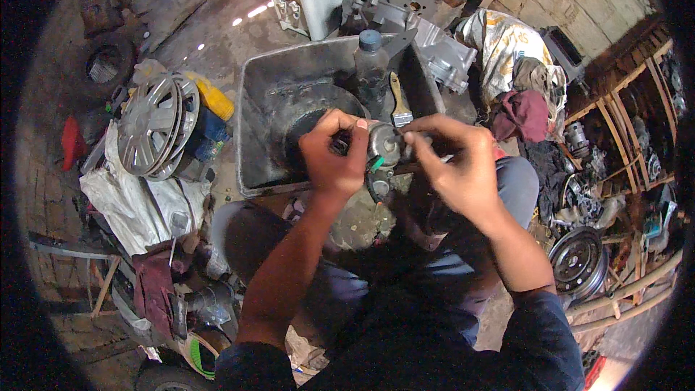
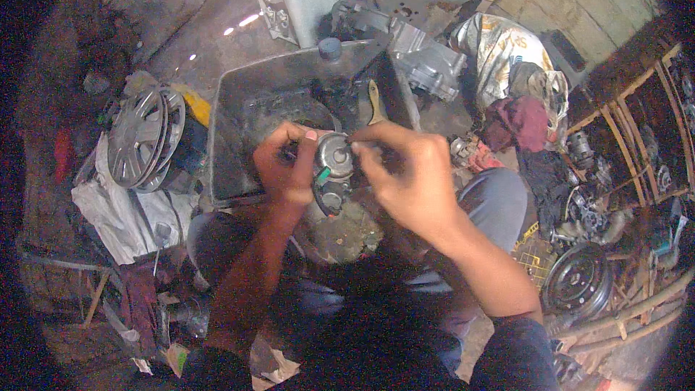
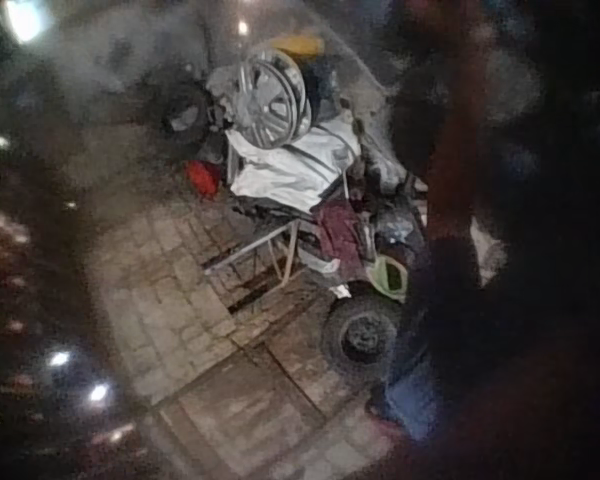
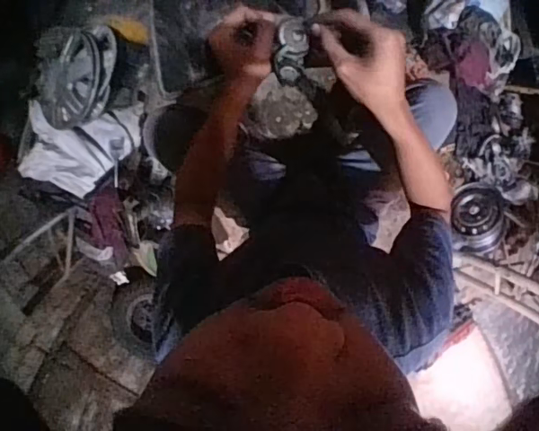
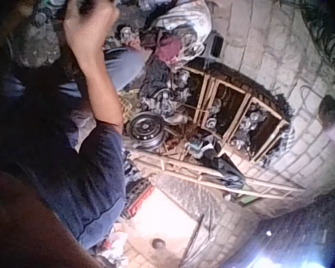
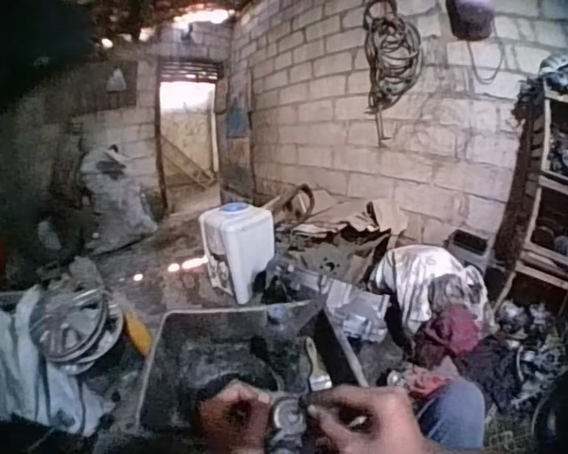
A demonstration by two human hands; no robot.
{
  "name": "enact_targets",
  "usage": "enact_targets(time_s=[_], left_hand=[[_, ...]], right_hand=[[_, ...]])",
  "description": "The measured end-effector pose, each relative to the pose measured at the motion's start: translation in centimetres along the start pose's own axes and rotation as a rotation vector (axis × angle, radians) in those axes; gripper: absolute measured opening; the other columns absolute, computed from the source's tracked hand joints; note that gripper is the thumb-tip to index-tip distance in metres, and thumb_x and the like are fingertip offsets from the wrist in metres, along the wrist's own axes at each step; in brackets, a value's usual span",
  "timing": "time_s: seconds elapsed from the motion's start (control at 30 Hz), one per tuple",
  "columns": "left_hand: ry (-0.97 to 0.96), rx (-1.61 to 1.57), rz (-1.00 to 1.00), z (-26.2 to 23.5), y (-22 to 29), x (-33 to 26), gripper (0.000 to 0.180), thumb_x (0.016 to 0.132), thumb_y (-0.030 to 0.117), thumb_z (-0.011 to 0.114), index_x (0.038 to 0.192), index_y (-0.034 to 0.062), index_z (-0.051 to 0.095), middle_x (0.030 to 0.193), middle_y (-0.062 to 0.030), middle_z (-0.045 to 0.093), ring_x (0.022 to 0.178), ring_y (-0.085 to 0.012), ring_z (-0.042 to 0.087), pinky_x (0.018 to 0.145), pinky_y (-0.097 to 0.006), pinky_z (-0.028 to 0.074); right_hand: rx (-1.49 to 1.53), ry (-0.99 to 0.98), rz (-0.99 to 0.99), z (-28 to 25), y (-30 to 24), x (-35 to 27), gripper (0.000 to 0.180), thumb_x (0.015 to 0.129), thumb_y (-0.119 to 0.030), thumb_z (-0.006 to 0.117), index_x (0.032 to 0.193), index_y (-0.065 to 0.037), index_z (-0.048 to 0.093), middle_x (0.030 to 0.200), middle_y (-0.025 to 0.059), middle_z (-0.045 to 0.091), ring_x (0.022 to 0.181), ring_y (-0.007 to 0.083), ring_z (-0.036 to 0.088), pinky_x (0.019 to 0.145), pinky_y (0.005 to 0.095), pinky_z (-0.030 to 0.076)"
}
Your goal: The person cleans a carburetor by pouring liquid from a plastic bottle into a metal tray and scrubbing the part with a brush. They repeatedly rotate the carburetor to access different surfaces, occasionally rinsing it with more liquid.
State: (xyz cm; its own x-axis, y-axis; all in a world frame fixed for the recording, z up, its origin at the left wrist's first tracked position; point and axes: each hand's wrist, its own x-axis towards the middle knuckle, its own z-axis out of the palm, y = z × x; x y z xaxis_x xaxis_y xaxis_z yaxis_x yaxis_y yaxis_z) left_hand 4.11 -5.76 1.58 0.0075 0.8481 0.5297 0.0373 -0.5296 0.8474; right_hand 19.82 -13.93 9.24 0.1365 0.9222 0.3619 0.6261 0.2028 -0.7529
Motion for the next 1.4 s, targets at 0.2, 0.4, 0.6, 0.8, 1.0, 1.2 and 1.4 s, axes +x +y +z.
enact_targets(time_s=[0.2,0.4,0.6,0.8,1.0,1.2,1.4], left_hand=[[-0.003,0.04,0.031,-0.1,0.0,-0.1,0.014,0.087,0.003,0.066,0.075,-0.0018,0.061,0.071,-0.0096,0.064,0.068,-0.0155,0.06,0.068,-0.031,0.047],[-0.008,0.0,0.018,0.1,0.4,0.0,0.016,0.087,0.003,0.066,0.074,-0.0025,0.059,0.07,-0.009,0.064,0.067,-0.0136,0.059,0.066,-0.031,0.046],[-0.015,0.032,-0.014,0.1,0.5,0.1,0.017,0.086,0.004,0.066,0.073,-0.0025,0.058,0.067,-0.0089,0.061,0.064,-0.0128,0.056,0.064,-0.03,0.045],[0.009,0.062,0.028,0.7,-0.1,0.2,0.018,0.084,0.005,0.068,0.071,-0.0012,0.056,0.064,-0.0106,0.055,0.061,-0.0154,0.053,0.061,-0.032,0.043],[-0.009,0.106,0.02,0.8,-0.3,0.2,0.021,0.082,0.004,0.069,0.069,-0.0001,0.053,0.064,-0.011,0.054,0.059,-0.0204,0.054,0.059,-0.033,0.043],[-0.02,0.091,0.054,0.9,0.4,0.0,0.021,0.081,0.004,0.069,0.068,0.0009,0.053,0.064,-0.0113,0.054,0.057,-0.0227,0.054,0.058,-0.034,0.043],[-0.04,0.097,0.075,0.9,0.4,0.0,0.02,0.081,0.003,0.069,0.069,0.0008,0.053,0.065,-0.0119,0.054,0.058,-0.0253,0.056,0.058,-0.035,0.044]], right_hand=[[0.082,0.035,0.069,-1.8,0.4,-0.5,0.014,0.091,-0.005,0.072,0.102,0.002,0.075,0.091,0.0084,0.074,0.083,0.012,0.065,0.075,0.0276,0.05],[0.02,-0.037,-0.038,-2.3,0.7,-1.2,0.018,0.089,0.0,0.068,0.107,0.0,0.073,0.092,0.0169,0.074,0.085,0.0258,0.073,0.075,0.0357,0.055],[-0.186,-0.088,-0.402,-2.0,1.9,-1.3,0.034,0.076,0.006,0.07,0.109,-0.002,0.068,0.091,0.0172,0.07,0.084,0.0358,0.07,0.072,0.041,0.057],[-0.577,-0.17,-0.713,-3.0,1.9,0.1,0.03,0.07,-0.01,0.067,0.1,-0.005,0.068,0.082,0.0067,0.063,0.071,0.0257,0.063,0.059,0.0385,0.051],[-0.841,-0.124,-0.979,-3.1,1.9,1.0,0.024,0.068,-0.018,0.065,0.089,-0.007,0.068,0.08,0.0008,0.061,0.082,0.0195,0.06,0.061,0.0346,0.046],[-0.769,-0.384,-0.763,-3.7,-0.4,1.0,0.016,0.066,-0.015,0.067,0.079,-0.007,0.064,0.082,0.006,0.066,0.087,0.0249,0.062,0.067,0.0377,0.048],[-0.263,-0.439,-0.146,-3.8,-1.3,1.9,0.009,0.081,-0.001,0.068,0.088,0.004,0.067,0.071,0.0122,0.061,0.067,0.019,0.057,0.061,0.0377,0.046]])
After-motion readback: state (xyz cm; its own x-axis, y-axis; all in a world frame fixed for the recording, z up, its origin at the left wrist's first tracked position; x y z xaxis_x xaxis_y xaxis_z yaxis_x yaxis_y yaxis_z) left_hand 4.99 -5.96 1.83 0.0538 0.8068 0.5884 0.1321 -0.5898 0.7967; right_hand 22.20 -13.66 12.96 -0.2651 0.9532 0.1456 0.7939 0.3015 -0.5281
